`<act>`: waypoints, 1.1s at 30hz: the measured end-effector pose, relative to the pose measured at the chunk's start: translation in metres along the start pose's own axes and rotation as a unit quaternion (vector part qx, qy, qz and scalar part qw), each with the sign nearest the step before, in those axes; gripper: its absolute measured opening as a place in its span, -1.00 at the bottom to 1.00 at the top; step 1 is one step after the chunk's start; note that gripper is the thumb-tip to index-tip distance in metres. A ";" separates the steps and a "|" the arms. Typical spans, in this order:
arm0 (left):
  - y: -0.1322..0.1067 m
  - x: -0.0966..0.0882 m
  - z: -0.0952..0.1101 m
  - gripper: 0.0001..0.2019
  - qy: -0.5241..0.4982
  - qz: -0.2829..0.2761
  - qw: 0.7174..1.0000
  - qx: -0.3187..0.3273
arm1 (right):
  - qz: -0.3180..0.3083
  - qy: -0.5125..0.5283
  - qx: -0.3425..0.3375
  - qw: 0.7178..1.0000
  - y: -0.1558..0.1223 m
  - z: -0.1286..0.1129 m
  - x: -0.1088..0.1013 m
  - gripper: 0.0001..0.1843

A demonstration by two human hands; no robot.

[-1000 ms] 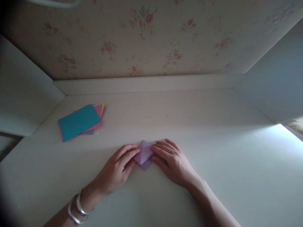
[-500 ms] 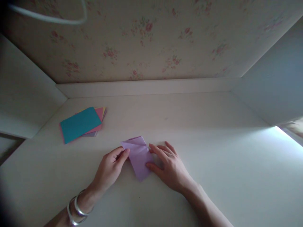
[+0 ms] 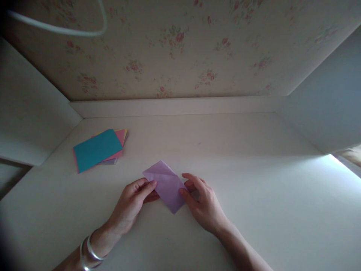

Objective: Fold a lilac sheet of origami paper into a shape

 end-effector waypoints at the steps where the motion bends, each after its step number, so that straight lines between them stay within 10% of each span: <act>1: 0.000 0.000 0.000 -0.66 -0.003 0.001 1.000 -0.006 | -0.005 0.021 0.013 1.000 0.000 0.001 0.000 -0.67; 23: -0.004 -0.012 0.018 -0.57 0.115 0.029 0.991 0.069 | -0.106 0.006 -0.008 0.994 -0.001 -0.021 -0.003 -0.79; 33: -0.005 -0.008 0.019 -0.64 0.531 0.078 0.794 0.286 | -0.018 -0.132 -0.074 0.988 0.003 -0.011 -0.007 -0.81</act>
Point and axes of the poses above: each hand's wrist, its own y-axis towards the middle knuckle, its own x-axis out of the palm, z = x × y, the point moved 4 cm from there along y, towards the middle knuckle, and after that the axes turned 1 degree about y, right-handed, at the moved point
